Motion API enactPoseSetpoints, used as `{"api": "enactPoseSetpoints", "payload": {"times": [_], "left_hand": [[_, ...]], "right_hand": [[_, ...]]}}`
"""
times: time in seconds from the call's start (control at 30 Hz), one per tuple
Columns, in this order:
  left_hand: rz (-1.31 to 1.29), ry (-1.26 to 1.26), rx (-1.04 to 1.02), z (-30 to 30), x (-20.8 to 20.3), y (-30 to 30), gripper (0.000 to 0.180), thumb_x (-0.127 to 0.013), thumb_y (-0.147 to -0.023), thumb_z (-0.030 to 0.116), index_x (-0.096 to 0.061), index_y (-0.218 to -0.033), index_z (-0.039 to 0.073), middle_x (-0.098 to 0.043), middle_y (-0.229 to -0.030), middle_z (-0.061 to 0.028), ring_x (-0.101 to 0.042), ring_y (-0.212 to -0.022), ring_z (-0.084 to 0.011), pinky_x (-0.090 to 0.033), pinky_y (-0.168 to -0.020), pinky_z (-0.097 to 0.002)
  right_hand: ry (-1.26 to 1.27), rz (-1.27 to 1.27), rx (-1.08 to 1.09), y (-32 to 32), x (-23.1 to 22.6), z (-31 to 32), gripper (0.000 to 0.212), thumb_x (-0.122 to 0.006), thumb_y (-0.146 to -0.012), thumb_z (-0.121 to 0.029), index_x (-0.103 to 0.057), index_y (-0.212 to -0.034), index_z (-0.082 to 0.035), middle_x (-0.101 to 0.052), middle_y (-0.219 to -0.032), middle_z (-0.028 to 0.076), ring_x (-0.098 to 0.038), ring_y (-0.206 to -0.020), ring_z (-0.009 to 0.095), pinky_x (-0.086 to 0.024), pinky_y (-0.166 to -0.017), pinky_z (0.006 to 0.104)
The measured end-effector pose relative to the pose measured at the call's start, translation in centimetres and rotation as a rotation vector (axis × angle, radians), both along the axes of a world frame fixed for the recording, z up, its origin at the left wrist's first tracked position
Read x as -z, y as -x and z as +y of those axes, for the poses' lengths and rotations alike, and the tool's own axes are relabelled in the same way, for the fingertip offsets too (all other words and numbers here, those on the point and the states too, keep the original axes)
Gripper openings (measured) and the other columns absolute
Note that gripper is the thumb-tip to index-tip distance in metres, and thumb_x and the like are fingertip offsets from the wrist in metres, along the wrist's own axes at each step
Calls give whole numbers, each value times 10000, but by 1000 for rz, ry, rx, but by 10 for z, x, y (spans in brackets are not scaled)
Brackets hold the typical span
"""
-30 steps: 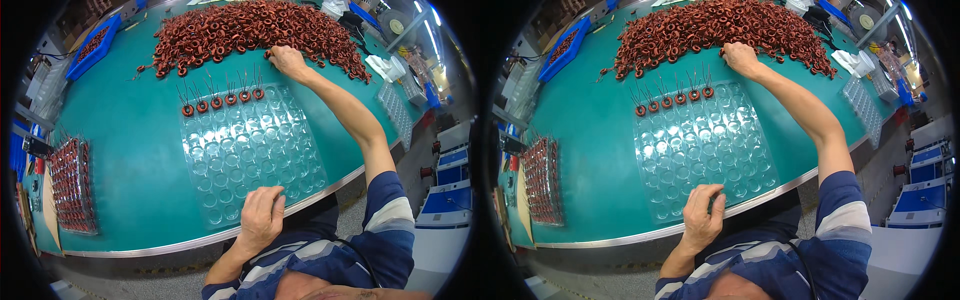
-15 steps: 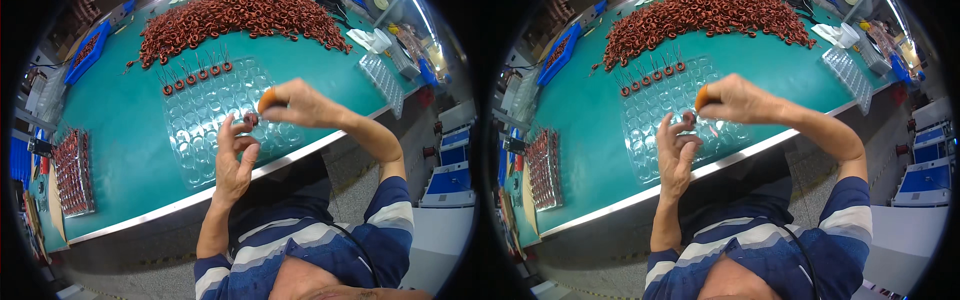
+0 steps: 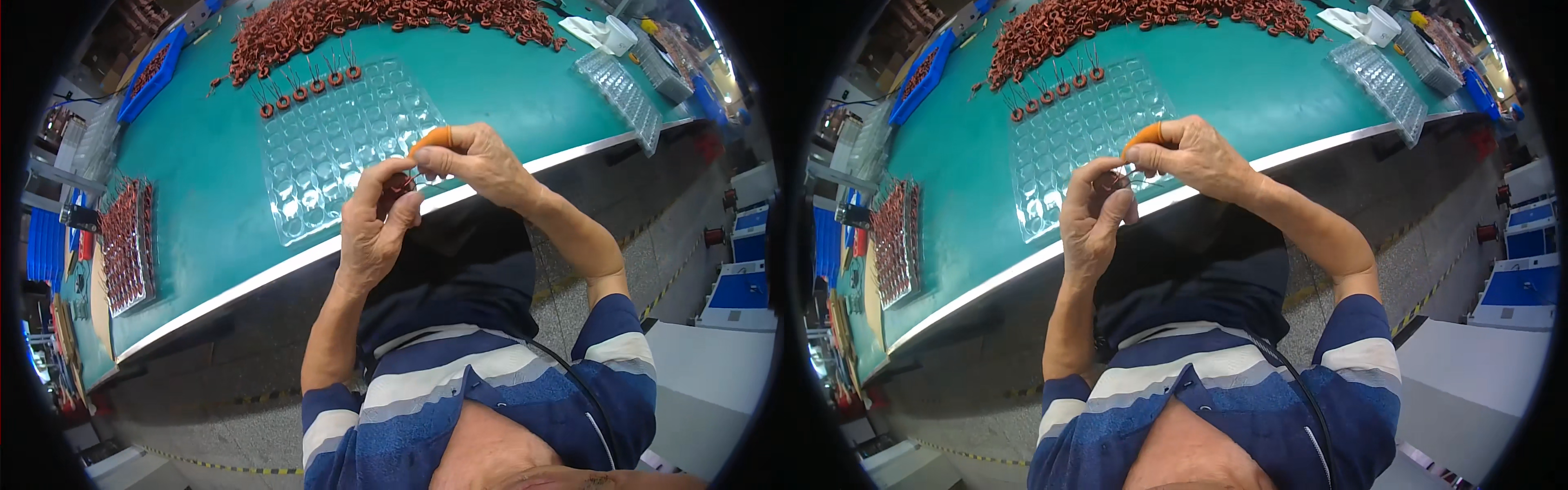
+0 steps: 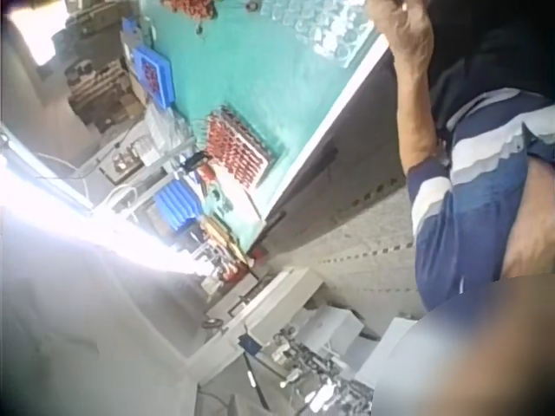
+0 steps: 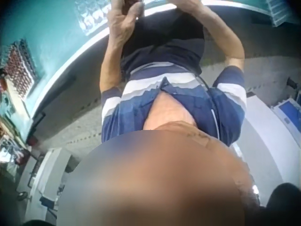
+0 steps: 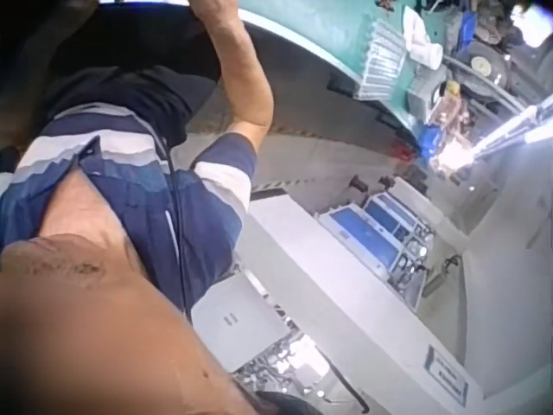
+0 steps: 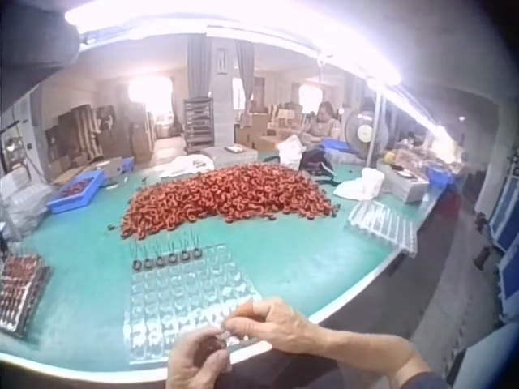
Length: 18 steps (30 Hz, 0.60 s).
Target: Manually inspect, untangle, and place toroidal electronic coils into a plastic sorting tray at a workbench.
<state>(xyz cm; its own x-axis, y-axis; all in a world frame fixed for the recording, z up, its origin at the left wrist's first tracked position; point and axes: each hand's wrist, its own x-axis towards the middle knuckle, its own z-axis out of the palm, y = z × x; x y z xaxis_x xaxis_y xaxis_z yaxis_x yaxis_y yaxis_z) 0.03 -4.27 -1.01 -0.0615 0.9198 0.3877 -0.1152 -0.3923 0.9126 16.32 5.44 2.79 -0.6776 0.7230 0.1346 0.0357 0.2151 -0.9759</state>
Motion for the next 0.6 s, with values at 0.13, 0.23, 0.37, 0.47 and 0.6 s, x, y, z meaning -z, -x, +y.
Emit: {"api": "enactPoseSetpoints", "payload": {"times": [0.13,0.23,0.37,0.47,0.6], "left_hand": [[206,6,-172,-10,-15,-5,301,-621,-911,57,-547,-1201,21,-579,-847,-49,-550,-672,-92,-459,-588,-229],[344,-69,-390,0,-6,-4,281,-640,-889,49,-571,-1161,32,-625,-810,-93,-599,-657,-130,-487,-588,-260],[288,-51,-335,3,-10,-6,246,-632,-894,43,-561,-1128,20,-622,-782,-86,-606,-641,-134,-489,-583,-256],[-175,-24,47,0,-6,-2,215,-600,-924,47,-526,-1122,5,-571,-777,-42,-577,-636,-109,-475,-570,-231],[-303,-23,227,0,-5,1,205,-586,-936,65,-503,-1116,11,-563,-819,-54,-588,-655,-119,-485,-584,-234]], "right_hand": [[-729,-62,181,-1,-8,-10,164,-699,-818,-123,-690,-902,17,-630,-774,74,-577,-671,164,-459,-586,295],[-1494,10,278,0,-15,-34,207,-758,-663,20,-666,-847,34,-595,-792,101,-560,-632,254,-437,-526,342],[-1531,-24,288,-1,-17,-38,143,-748,-705,6,-659,-813,37,-588,-791,115,-551,-604,262,-436,-519,337],[-958,24,323,-9,-15,-40,69,-700,-811,-31,-674,-835,28,-612,-775,90,-563,-619,188,-425,-534,289],[-553,59,333,-10,-3,-44,114,-674,-861,-95,-679,-831,15,-611,-741,66,-545,-631,125,-407,-561,253]]}}
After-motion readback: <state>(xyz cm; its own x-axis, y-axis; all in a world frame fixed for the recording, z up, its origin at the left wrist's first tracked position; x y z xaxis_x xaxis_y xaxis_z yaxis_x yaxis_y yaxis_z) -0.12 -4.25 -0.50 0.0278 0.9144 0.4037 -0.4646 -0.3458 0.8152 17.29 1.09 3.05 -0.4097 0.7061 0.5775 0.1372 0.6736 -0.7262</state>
